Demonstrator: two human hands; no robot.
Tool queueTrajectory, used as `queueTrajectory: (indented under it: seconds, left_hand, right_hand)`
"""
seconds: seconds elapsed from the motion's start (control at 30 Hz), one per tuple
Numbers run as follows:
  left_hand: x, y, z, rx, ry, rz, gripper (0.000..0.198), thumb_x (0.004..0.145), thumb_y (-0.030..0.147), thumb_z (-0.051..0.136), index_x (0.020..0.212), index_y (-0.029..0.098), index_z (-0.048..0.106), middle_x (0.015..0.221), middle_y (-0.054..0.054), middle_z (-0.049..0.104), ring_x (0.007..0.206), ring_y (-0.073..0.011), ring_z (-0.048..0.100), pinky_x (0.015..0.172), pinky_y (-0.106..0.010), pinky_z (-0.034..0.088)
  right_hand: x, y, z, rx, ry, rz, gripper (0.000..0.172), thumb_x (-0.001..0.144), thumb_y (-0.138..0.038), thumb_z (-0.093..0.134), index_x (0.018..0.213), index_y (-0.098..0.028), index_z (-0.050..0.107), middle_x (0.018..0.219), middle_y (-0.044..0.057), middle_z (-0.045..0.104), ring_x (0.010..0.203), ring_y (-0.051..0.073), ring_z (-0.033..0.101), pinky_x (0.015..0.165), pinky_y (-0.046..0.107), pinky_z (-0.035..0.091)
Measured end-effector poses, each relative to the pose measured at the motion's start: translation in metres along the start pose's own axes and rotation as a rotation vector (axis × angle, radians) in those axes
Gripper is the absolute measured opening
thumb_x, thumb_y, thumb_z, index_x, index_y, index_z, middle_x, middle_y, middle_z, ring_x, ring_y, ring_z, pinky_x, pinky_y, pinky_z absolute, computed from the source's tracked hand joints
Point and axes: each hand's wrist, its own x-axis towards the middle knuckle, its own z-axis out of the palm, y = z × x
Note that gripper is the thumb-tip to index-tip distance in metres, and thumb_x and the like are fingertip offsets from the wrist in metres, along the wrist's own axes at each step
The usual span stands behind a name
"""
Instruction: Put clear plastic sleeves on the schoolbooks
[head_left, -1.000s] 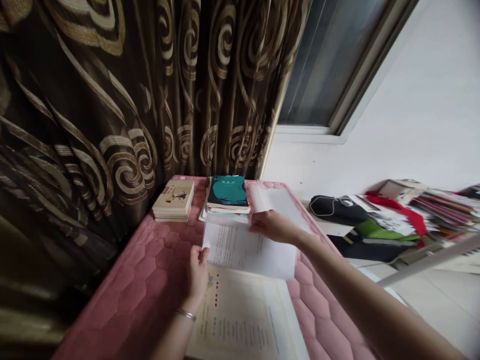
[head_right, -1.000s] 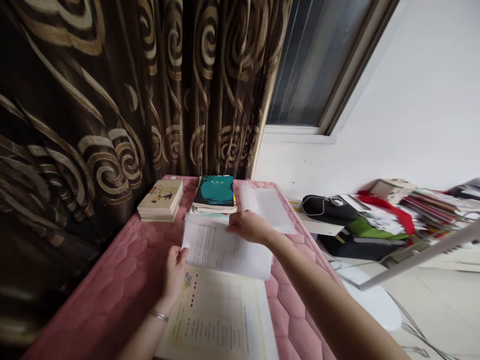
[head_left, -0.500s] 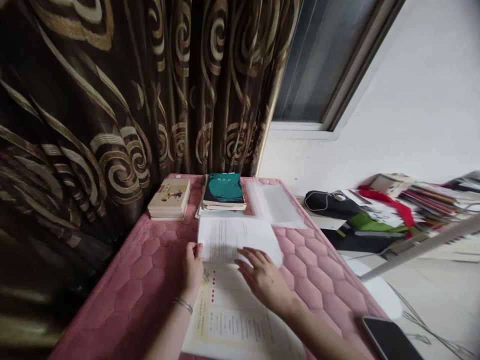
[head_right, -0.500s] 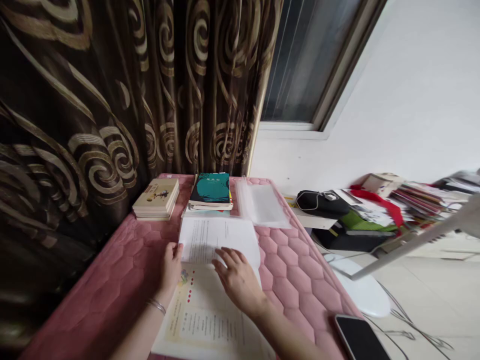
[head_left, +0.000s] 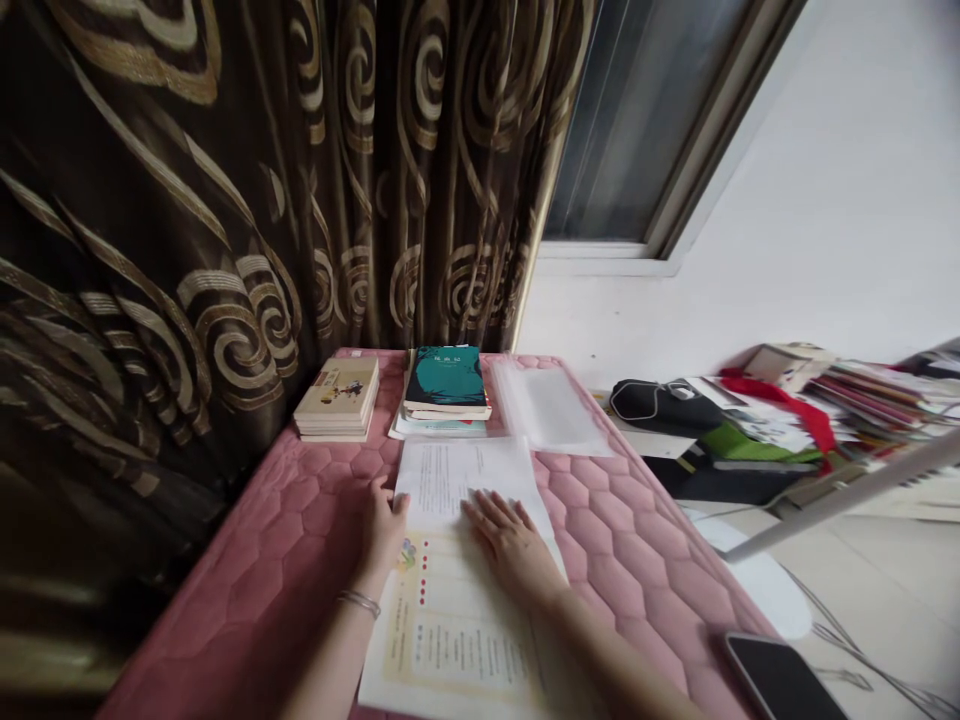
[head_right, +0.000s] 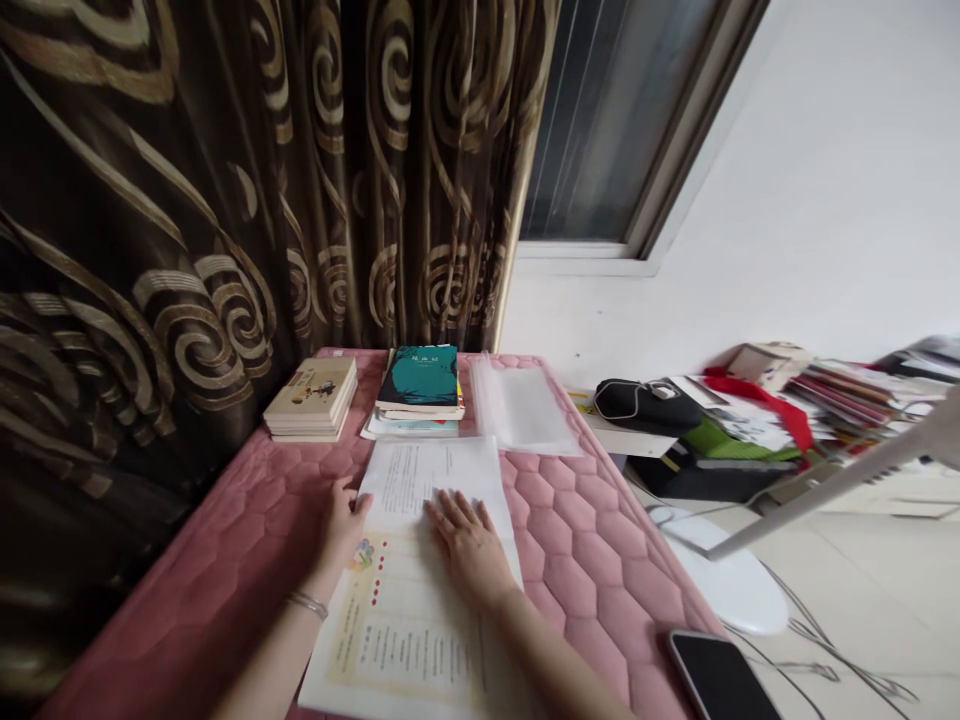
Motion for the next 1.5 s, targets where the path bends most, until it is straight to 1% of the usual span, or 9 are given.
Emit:
queueTrajectory:
  seconds: [0.37,0.5,0.63,0.73,0.87,1.0,1.2,1.37,1.5]
  left_hand:
    - [0.010,-0.003,0.004,0.317,0.014,0.020,0.026,0.079,0.014,0.058,0.103,0.017,0.048,0.095,-0.008,0.063,0.098,-0.0217,0.061,0.082,-0.033,0.047]
    - [0.014,-0.007,0.002,0.322,0.000,0.051,0.021,0.078,0.017,0.060,0.096,0.018,0.050,0.095,-0.008,0.063,0.099,-0.0228,0.061,0.082,-0.034,0.046]
    - [0.016,-0.010,0.002,0.305,-0.031,0.075,0.025,0.079,0.017,0.059,0.101,0.017,0.050,0.088,-0.005,0.061,0.089,-0.0216,0.062,0.077,-0.034,0.048]
    - [0.014,-0.011,0.001,0.278,0.024,0.162,0.032,0.079,0.017,0.059,0.109,0.017,0.048,0.089,-0.004,0.058,0.088,-0.0211,0.060,0.079,-0.037,0.049]
    - [0.012,-0.012,-0.001,0.234,0.133,0.279,0.035,0.074,0.014,0.062,0.106,0.018,0.049,0.090,-0.003,0.053,0.085,-0.0205,0.058,0.081,-0.040,0.050]
    - [0.011,-0.015,-0.004,0.150,0.100,0.259,0.033,0.074,0.015,0.060,0.105,0.019,0.048,0.092,-0.002,0.050,0.074,-0.0162,0.057,0.076,-0.038,0.052]
    - [0.002,-0.014,-0.006,0.096,0.011,0.240,0.035,0.079,0.019,0.058,0.112,0.020,0.045,0.110,-0.007,0.049,0.082,-0.0152,0.059,0.078,-0.034,0.052]
    - [-0.006,-0.002,-0.013,0.186,0.056,0.190,0.031,0.075,0.011,0.059,0.103,0.020,0.048,0.106,-0.006,0.052,0.092,-0.0190,0.058,0.082,-0.036,0.050]
    - [-0.018,-0.002,-0.027,0.352,0.030,0.154,0.027,0.070,0.005,0.062,0.090,0.020,0.052,0.095,-0.003,0.052,0.096,-0.0207,0.056,0.087,-0.037,0.048]
  right_hand:
    - [0.013,0.006,0.006,0.079,-0.016,0.017,0.053,0.097,-0.045,0.032,0.145,-0.023,0.037,0.153,0.006,0.030,0.142,0.027,0.024,0.114,0.053,0.018]
    - [0.000,0.019,0.000,0.121,0.251,0.100,0.045,0.094,-0.034,0.039,0.133,-0.017,0.052,0.148,0.013,0.040,0.138,0.029,0.032,0.111,0.050,0.028]
    - [-0.024,0.049,-0.003,0.351,0.510,0.467,0.050,0.088,-0.045,0.044,0.125,-0.012,0.051,0.118,0.020,0.060,0.106,0.030,0.060,0.086,0.046,0.051]
    - [-0.035,0.063,0.001,0.582,0.434,0.524,0.054,0.084,-0.050,0.048,0.123,-0.013,0.048,0.093,0.012,0.067,0.081,0.025,0.065,0.071,0.040,0.054]
    - [-0.031,0.066,0.007,0.576,0.459,0.513,0.054,0.078,-0.048,0.055,0.120,-0.015,0.049,0.096,0.011,0.066,0.087,0.026,0.064,0.077,0.040,0.053]
    - [-0.022,0.065,0.004,0.616,0.432,0.497,0.057,0.075,-0.049,0.058,0.120,-0.015,0.049,0.106,0.012,0.065,0.094,0.026,0.063,0.081,0.039,0.052]
    - [-0.023,0.063,0.003,0.705,0.417,0.477,0.061,0.075,-0.050,0.056,0.123,-0.015,0.046,0.087,0.005,0.064,0.075,0.022,0.061,0.068,0.034,0.050]
    - [-0.026,0.043,-0.010,0.676,0.426,0.540,0.064,0.077,-0.046,0.051,0.130,-0.012,0.041,0.069,-0.001,0.060,0.063,0.020,0.058,0.059,0.031,0.046]
    - [-0.040,0.024,-0.015,0.588,0.305,0.644,0.062,0.082,-0.041,0.045,0.136,-0.013,0.037,0.071,0.002,0.063,0.063,0.022,0.061,0.055,0.030,0.045]
